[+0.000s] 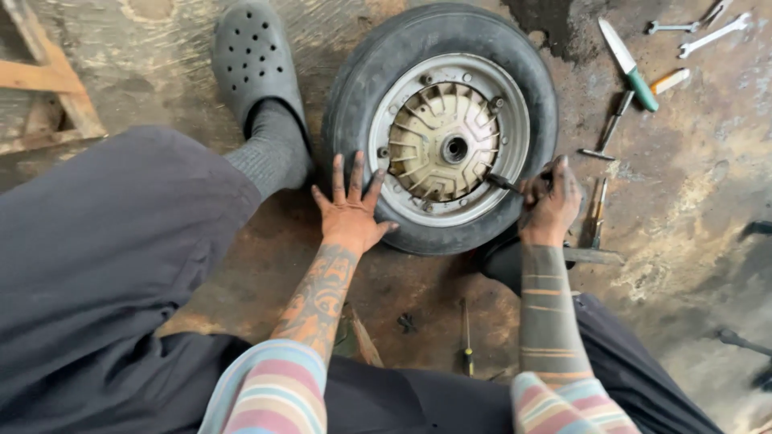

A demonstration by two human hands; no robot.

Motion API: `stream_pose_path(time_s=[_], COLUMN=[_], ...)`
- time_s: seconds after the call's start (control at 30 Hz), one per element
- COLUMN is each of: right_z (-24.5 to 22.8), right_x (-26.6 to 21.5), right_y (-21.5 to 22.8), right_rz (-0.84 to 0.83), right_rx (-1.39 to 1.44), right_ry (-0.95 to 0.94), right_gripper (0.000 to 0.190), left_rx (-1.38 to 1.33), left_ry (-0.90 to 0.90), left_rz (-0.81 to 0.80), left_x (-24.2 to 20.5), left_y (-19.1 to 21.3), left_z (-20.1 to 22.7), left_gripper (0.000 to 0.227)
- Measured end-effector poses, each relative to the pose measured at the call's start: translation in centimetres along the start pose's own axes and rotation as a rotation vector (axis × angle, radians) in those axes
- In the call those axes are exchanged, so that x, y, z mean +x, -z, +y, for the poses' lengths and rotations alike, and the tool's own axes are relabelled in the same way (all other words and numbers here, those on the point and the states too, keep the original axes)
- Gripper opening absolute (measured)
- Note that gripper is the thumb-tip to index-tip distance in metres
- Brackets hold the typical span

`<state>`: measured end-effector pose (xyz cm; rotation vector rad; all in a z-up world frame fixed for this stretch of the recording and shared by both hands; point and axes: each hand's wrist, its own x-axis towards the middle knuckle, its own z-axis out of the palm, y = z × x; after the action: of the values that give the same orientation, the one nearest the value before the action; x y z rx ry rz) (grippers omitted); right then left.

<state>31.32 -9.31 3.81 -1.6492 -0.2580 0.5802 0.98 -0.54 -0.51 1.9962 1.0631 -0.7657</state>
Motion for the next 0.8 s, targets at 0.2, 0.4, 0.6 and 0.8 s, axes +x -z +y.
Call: stream_pose_path(time_s=[0.2,0.4,0.6,0.8], right_z=[-3.3,-11.5,-17.0,-10.5], right_x=[-5.0,-3.5,-5.2,2.3], right_y=[0.8,-1.4,-13.2,-16.7], right_rz=[-0.312,-0.208,-0.626,-0.910], right_rx=[-0.917,-1.149,-1.356,-1.545], right_ry=[-0.050,0.097,0.399,1.033], right_gripper=[0.022,0.017,0.024,0.019], left_rx=[-0.010,-0.024,-0.035,-0.003], left_ry=[-0.025,-0.109,-0.080,-0.078], left_rz=[0.040,0.366,0.001,-0.020], left_x=[-0.8,1.8,-1.0,-1.2], left_y=[0.6,-4.1,1.2,1.5], left_z=[-0.1,-1.1,-0.6,-0.6], left_gripper=[0.102,0.114,0.100,0.099])
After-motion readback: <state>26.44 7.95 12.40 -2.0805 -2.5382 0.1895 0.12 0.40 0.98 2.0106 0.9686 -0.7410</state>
